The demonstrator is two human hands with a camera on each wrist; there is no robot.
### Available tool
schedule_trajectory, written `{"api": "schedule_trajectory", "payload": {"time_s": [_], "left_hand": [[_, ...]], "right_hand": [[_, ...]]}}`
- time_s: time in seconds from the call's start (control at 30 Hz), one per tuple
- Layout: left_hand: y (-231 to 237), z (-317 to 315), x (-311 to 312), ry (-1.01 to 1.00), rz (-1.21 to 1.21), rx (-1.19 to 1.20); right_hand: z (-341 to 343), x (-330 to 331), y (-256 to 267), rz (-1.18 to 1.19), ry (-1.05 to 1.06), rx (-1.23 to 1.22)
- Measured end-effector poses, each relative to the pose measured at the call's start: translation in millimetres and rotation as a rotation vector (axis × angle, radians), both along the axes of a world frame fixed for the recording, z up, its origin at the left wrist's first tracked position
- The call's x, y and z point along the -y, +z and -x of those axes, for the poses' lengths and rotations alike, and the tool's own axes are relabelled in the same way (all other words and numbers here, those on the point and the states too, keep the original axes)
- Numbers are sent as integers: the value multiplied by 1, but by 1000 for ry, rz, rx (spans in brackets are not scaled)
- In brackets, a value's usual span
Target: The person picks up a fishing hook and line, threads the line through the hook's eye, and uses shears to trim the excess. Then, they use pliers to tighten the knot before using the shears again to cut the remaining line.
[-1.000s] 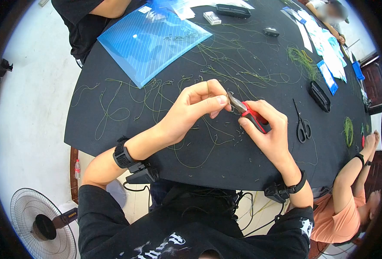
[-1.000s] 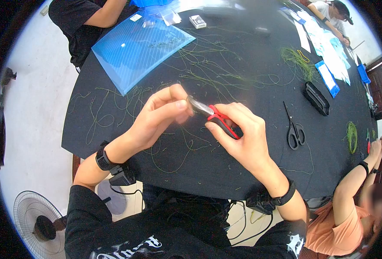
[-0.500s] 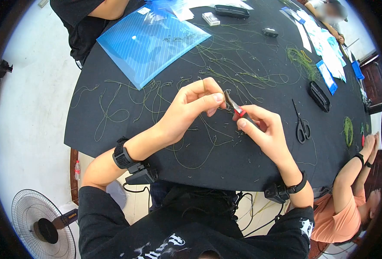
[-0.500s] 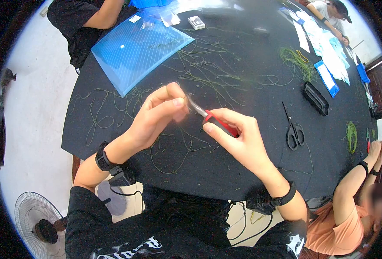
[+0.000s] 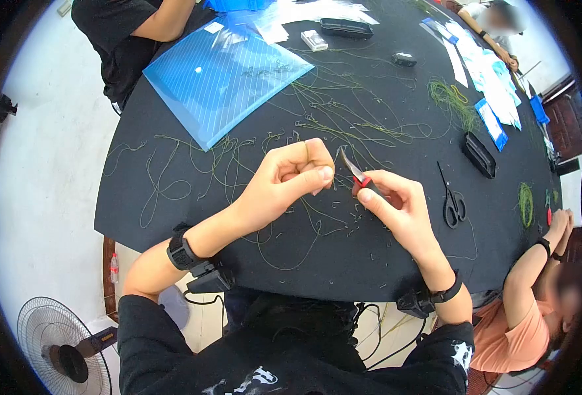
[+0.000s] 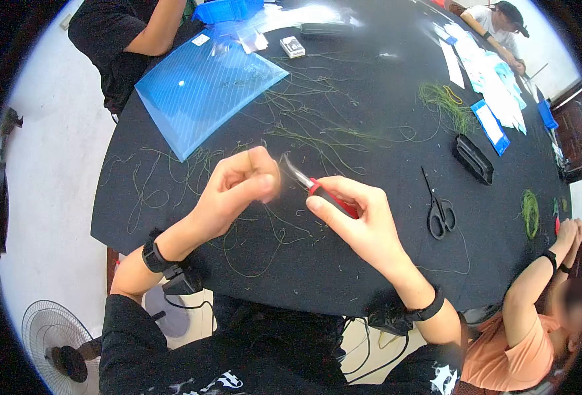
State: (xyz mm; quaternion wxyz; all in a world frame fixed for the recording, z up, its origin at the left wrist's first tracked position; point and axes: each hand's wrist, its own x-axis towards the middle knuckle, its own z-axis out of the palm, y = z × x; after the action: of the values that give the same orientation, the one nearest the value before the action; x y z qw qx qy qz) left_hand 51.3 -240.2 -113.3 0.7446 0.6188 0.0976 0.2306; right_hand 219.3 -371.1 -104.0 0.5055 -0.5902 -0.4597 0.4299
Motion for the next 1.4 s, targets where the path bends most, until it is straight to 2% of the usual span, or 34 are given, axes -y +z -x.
{"api": "schedule_trajectory", "payload": {"time_s": [0.1, 0.2, 0.23, 0.3, 0.33, 0.37, 0.47, 0.57, 0.63, 0.73, 0.87, 1.17, 1.27, 1.37, 1.4], "left_hand": [[-3, 1, -1, -1, -37, -1], [0, 6, 3, -236, -414, -4], [11, 8, 13, -369, -368, -55], [8, 5, 11, -246, -367, -53], [0, 3, 8, -130, -247, -6], [-1, 3, 3, -149, -99, 13], [6, 5, 0, -171, -158, -21], [2, 1, 6, -156, -125, -4], [2, 0, 7, -149, -130, -2], [6, 1, 5, -133, -150, -73], [3, 0, 5, -114, -129, -31], [6, 1, 6, -89, -111, -66], [11, 1, 9, -117, -118, -97], [9, 1, 12, -148, -161, -138], [15, 1, 15, -156, -182, -160]], "right_hand": [[1, -1, 0, -35, -28, 56], [-23, -4, -2, 20, -177, -40], [-36, -9, -2, -52, -323, -35], [-53, -5, 8, -134, -398, 136], [-51, -7, 11, -175, -396, 233], [-48, -7, 14, -220, -399, 328], [-57, 2, 32, -76, -384, 722], [-74, 11, 30, 209, -329, 949], [-77, 12, 17, 258, -289, 1117], [-68, 17, 12, 340, -172, 1216], [-62, 20, 10, 331, -159, 1366], [-54, 25, 13, 299, -143, 1407], [-52, 21, 19, 36, -164, 1489], [-39, 9, 36, -254, 104, 880], [-32, 9, 38, -274, 170, 759]]}}
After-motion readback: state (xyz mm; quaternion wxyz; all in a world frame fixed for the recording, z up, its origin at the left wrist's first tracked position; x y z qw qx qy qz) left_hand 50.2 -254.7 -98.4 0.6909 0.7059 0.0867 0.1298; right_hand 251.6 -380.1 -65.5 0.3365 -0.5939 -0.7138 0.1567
